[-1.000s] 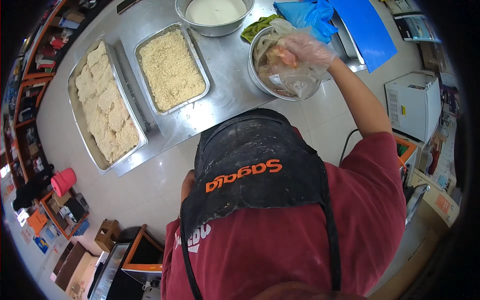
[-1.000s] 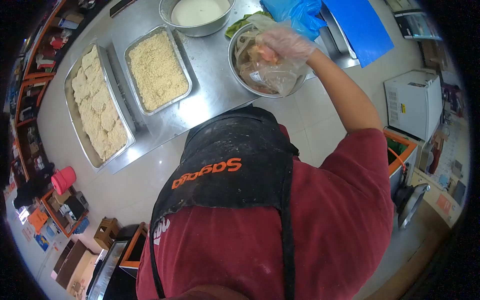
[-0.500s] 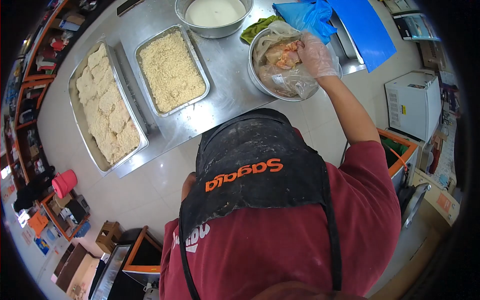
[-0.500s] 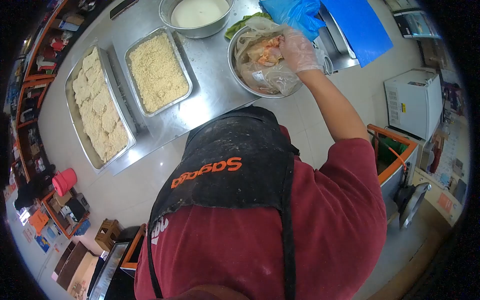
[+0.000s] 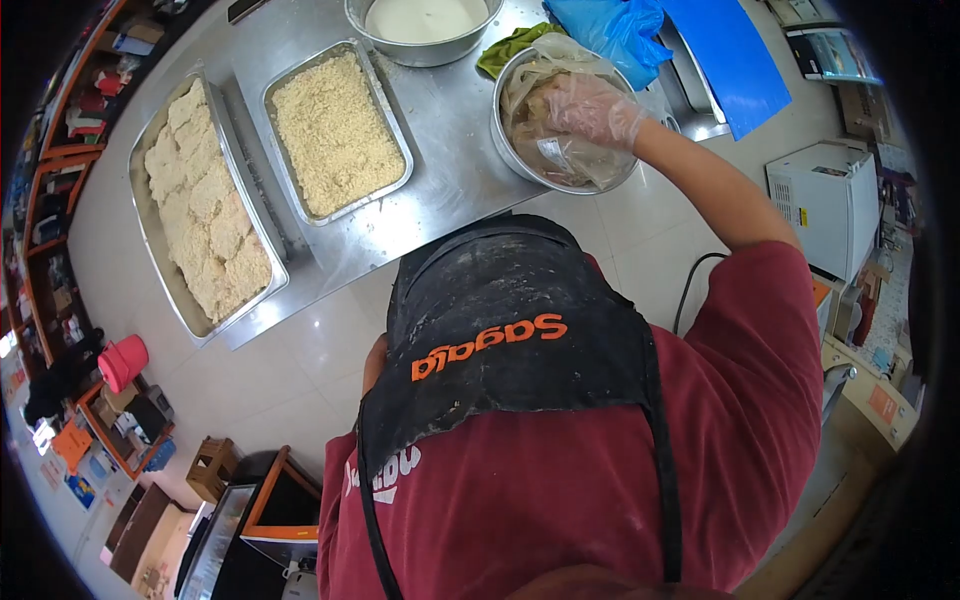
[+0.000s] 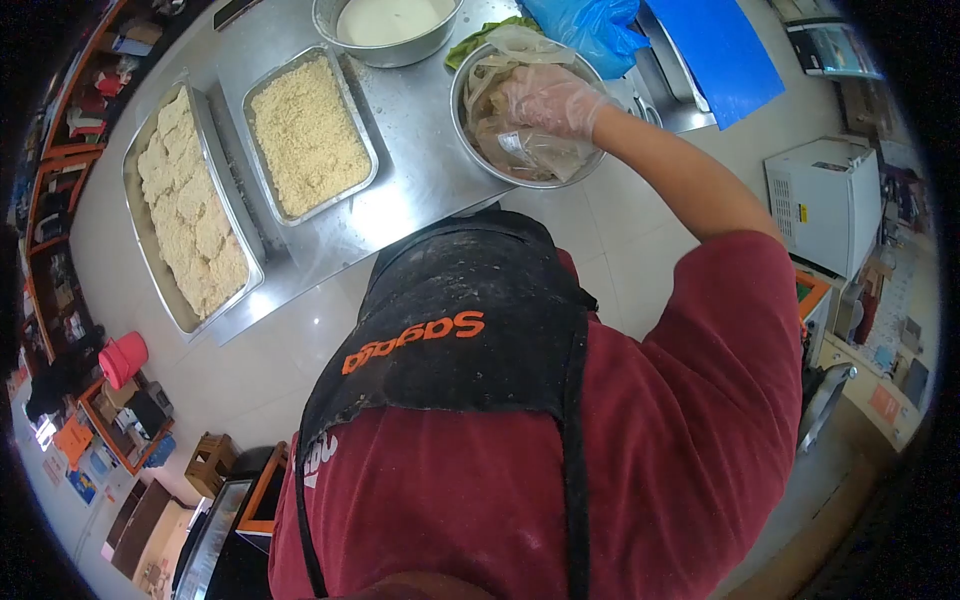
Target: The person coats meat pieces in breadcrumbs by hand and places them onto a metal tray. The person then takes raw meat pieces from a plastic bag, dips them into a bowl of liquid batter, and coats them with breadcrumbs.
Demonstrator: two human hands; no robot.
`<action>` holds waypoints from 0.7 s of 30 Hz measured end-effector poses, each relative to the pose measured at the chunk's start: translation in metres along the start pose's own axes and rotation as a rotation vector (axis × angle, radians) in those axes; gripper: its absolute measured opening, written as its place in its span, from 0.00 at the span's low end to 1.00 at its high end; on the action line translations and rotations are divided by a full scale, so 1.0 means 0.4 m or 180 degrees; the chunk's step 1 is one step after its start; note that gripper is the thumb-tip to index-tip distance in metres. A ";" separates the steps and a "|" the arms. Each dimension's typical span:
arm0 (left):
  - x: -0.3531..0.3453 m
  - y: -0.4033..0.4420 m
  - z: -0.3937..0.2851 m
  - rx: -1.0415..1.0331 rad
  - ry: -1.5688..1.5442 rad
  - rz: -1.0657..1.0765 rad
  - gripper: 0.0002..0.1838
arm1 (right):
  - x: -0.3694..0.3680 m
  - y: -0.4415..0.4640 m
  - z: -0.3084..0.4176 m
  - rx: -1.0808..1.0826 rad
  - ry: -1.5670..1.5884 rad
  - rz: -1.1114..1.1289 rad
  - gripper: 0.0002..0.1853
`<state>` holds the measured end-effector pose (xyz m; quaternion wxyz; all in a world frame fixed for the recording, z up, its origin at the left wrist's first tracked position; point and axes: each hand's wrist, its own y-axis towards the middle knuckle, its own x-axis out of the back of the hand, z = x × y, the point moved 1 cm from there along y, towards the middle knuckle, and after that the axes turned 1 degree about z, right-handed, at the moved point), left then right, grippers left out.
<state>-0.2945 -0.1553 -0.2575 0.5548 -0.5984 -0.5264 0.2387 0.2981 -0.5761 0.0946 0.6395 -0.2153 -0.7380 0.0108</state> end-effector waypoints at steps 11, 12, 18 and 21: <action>-0.073 -0.030 -0.001 0.0064 -0.0207 -0.0025 0.18 | 0.078 -0.029 -0.069 -0.1140 0.2721 -0.0443 0.11; -0.071 -0.023 -0.001 0.0062 -0.0210 -0.0031 0.18 | 0.069 -0.044 -0.067 -0.1360 0.3231 -0.0764 0.12; -0.048 -0.017 -0.008 0.0051 -0.0174 -0.0056 0.20 | -0.044 -0.065 -0.014 -0.2972 0.4804 -0.1101 0.15; -0.032 -0.019 -0.014 0.0051 -0.0132 -0.0058 0.21 | -0.062 -0.075 -0.033 -0.2815 0.3135 -0.0950 0.15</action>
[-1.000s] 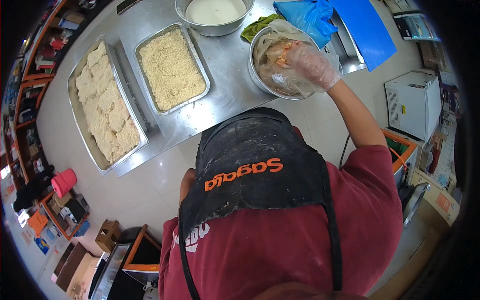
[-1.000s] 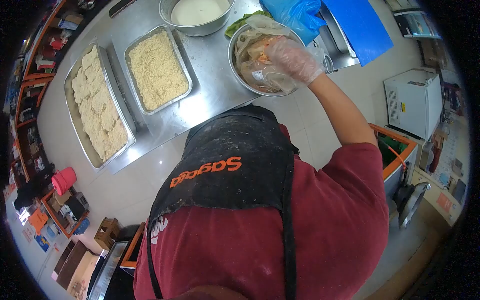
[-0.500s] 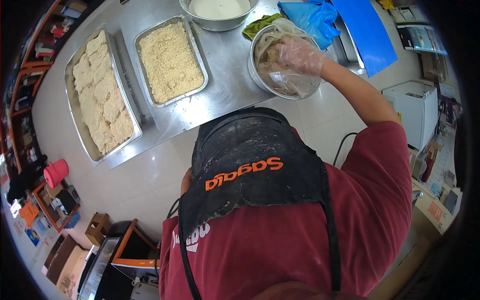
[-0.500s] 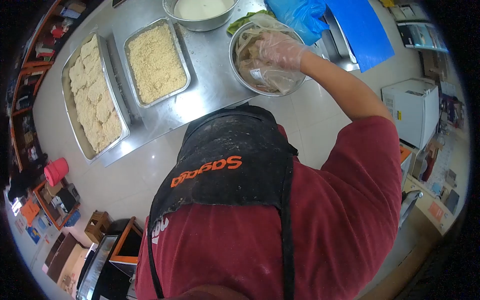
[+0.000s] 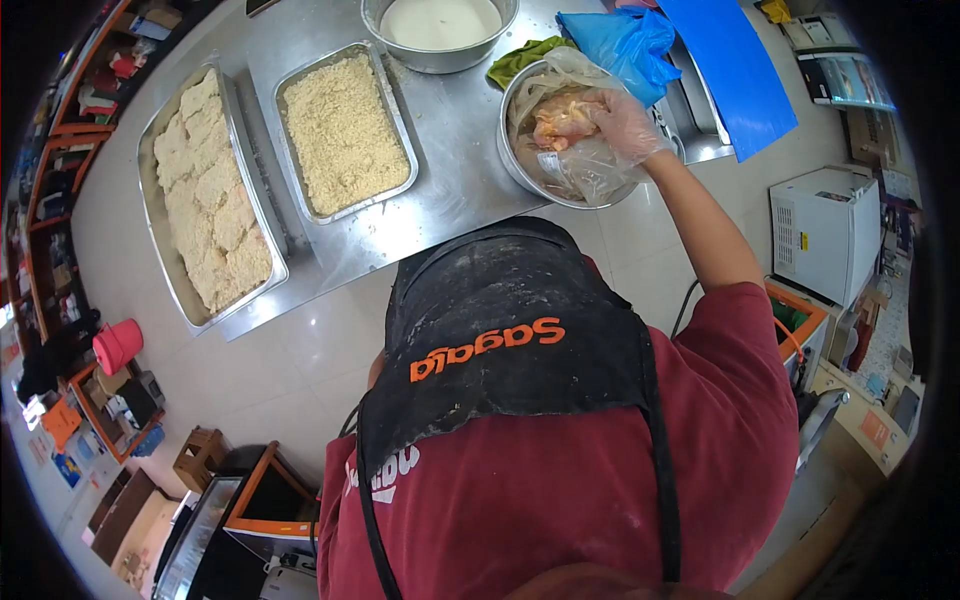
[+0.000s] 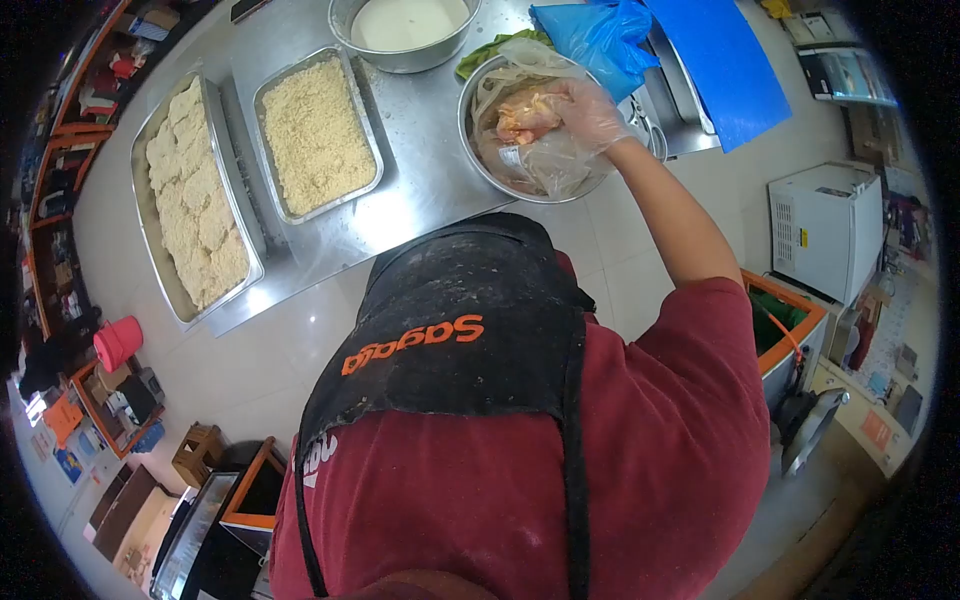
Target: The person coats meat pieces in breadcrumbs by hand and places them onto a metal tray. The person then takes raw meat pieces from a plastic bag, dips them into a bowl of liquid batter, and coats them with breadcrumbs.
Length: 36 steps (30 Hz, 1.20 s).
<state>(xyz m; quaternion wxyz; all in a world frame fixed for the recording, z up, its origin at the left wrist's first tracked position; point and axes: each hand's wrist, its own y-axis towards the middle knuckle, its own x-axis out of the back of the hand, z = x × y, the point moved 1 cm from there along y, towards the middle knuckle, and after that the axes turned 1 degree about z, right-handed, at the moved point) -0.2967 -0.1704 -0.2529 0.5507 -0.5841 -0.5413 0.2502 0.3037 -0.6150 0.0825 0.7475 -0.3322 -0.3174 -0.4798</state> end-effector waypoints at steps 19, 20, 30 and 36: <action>0.027 0.017 -0.052 -0.0068 0.0027 0.0037 0.26 | 0.014 -0.040 0.070 0.0627 -0.0492 0.0310 0.16; 0.027 0.017 -0.054 -0.0069 0.0021 0.0035 0.26 | 0.017 -0.035 0.070 0.0533 -0.0615 0.0381 0.16; 0.058 -0.001 -0.110 -0.0198 -0.0275 -0.0143 0.29 | 0.153 -0.045 0.223 0.0674 -0.0401 0.0728 0.10; 0.148 -0.091 -0.281 -0.0156 -0.1569 -0.0362 0.30 | 0.251 -0.066 0.353 0.0746 -0.0649 0.0729 0.11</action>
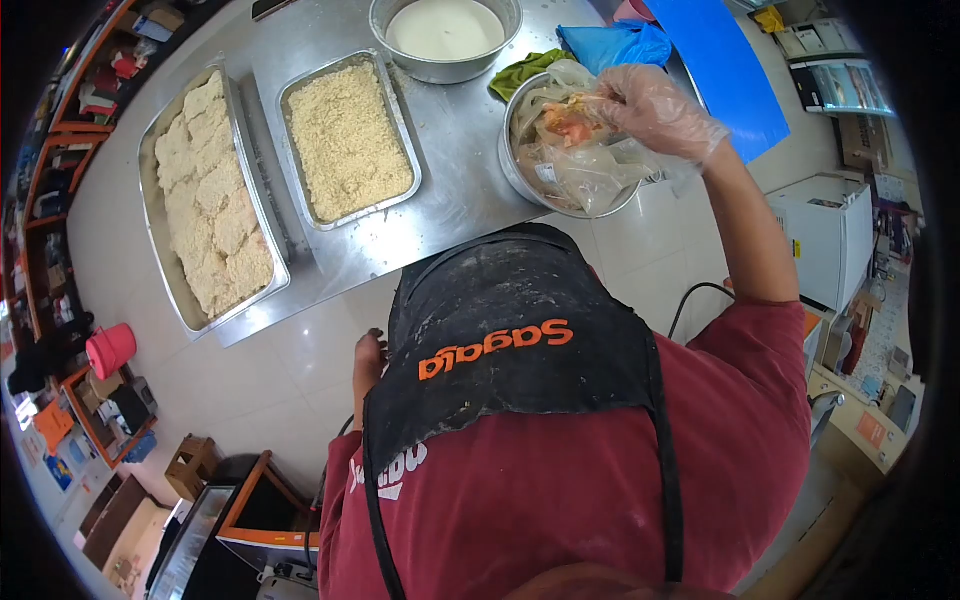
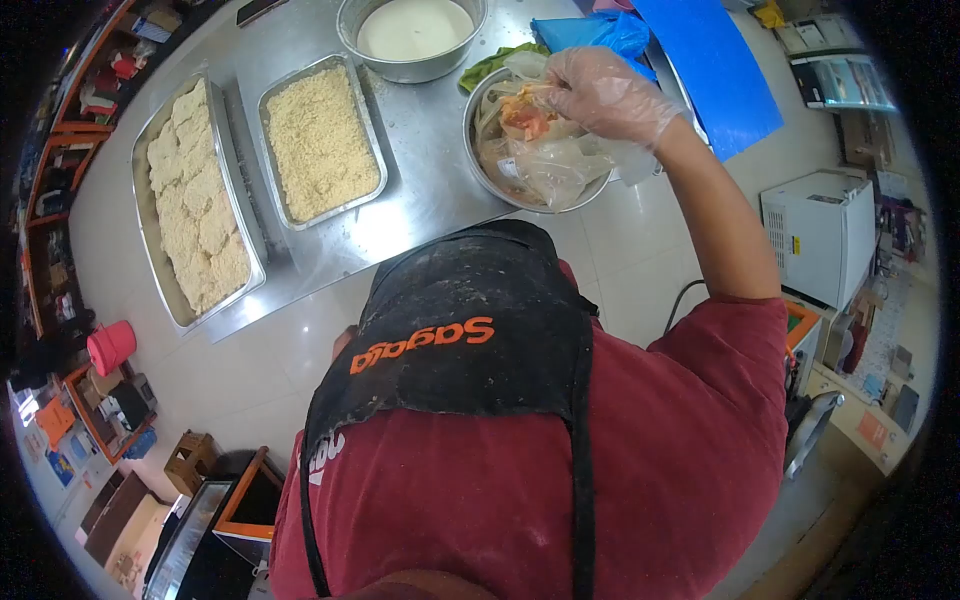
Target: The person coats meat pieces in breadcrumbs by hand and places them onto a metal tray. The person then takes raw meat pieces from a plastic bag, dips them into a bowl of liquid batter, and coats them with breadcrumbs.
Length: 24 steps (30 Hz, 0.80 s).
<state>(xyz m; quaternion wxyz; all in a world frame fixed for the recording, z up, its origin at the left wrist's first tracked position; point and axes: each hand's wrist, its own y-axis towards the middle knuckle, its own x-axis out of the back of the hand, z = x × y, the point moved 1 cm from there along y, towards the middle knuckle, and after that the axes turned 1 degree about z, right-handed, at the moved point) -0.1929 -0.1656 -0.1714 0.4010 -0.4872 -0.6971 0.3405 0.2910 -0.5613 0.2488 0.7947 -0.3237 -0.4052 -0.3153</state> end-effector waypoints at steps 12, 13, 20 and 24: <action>0.136 -0.067 -0.427 0.0000 -0.5445 -0.1527 0.45 | 0.082 0.137 0.064 0.0559 0.2066 -0.0223 0.14; 0.149 -0.042 -0.437 0.0031 -0.5453 -0.1610 0.45 | 0.079 0.167 0.074 0.0658 0.2385 -0.0246 0.16; 0.165 0.039 -0.518 0.1216 -0.4679 -0.3239 0.43 | -0.002 0.444 0.087 0.0203 0.5991 -0.0118 0.27; 0.158 0.018 -0.551 0.1647 -0.4337 -0.3677 0.43 | -0.017 0.500 0.116 0.0390 0.5394 -0.0115 0.33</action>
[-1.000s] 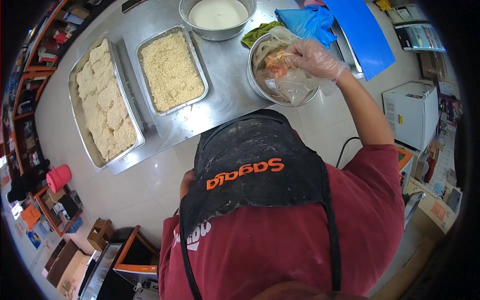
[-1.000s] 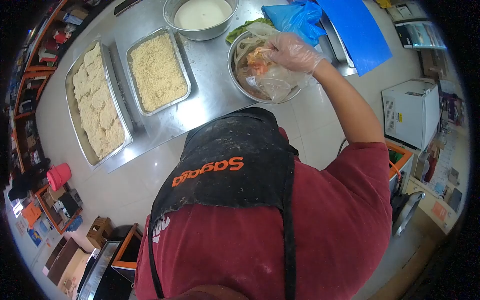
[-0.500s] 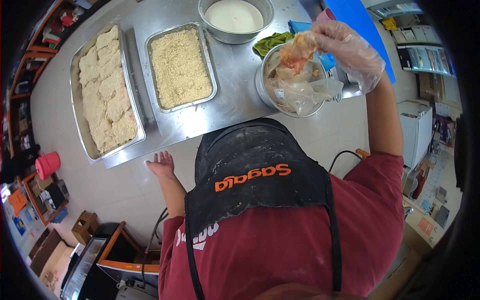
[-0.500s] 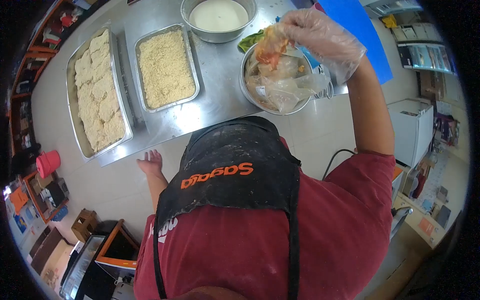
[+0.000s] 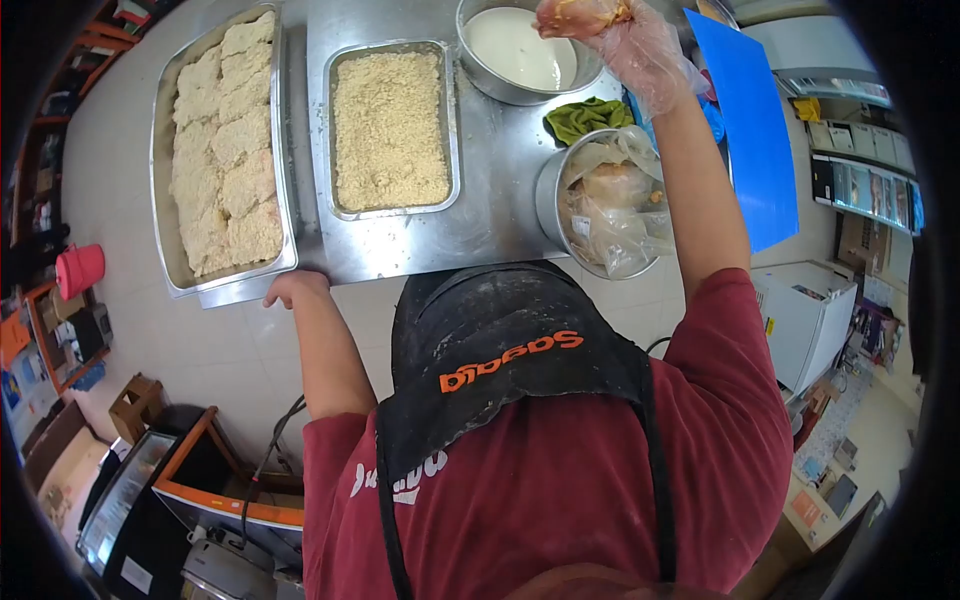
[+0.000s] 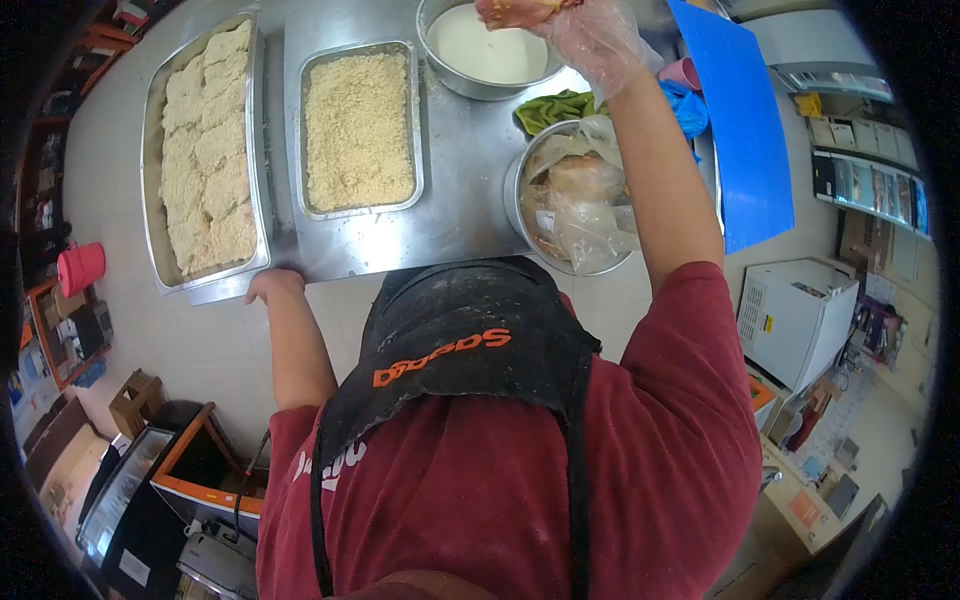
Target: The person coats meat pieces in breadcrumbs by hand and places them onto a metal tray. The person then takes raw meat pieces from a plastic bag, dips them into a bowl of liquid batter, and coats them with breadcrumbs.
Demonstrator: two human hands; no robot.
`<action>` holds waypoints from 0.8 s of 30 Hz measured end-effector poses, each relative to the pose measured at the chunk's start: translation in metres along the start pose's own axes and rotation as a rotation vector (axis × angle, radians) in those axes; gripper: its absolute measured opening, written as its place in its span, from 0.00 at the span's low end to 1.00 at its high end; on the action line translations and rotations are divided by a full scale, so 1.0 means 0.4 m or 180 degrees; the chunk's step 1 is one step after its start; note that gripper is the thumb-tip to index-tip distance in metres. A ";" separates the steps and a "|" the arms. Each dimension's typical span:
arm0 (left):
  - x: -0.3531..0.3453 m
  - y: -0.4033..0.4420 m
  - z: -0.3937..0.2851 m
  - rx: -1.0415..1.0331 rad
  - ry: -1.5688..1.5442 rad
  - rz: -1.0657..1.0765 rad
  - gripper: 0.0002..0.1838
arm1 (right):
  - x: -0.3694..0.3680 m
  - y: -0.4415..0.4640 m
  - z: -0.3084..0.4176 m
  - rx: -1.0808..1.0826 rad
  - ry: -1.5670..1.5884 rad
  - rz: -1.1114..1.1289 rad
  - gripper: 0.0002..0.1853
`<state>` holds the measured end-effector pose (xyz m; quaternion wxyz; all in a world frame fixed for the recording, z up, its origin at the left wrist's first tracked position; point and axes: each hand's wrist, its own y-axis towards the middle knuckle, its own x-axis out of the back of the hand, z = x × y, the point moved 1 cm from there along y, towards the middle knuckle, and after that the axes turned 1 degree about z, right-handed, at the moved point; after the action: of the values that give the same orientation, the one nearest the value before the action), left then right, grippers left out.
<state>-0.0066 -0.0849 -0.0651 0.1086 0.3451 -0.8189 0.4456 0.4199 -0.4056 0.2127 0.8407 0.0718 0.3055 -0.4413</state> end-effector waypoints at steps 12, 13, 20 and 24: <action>-0.019 -0.050 -0.011 0.0004 0.0260 -0.0499 0.45 | 0.259 0.231 -0.171 -0.0506 -0.2979 -0.0412 0.17; -0.017 -0.059 -0.013 0.0011 0.0255 -0.0493 0.45 | 0.270 0.249 -0.193 -0.0532 -0.2912 -0.0226 0.17; -0.017 -0.069 -0.014 -0.0107 0.0310 -0.0495 0.45 | 0.265 0.357 -0.265 0.0565 -0.6853 -0.0031 0.13; -0.004 -0.141 -0.034 -0.0047 0.0158 -0.0627 0.45 | 0.310 0.374 -0.273 -0.0066 -0.6976 0.0298 0.15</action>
<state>0.0302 -0.0937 -0.0209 0.1746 0.4120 -0.7813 0.4352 0.5408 -0.3596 0.0314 0.6726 -0.3550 -0.6069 -0.2308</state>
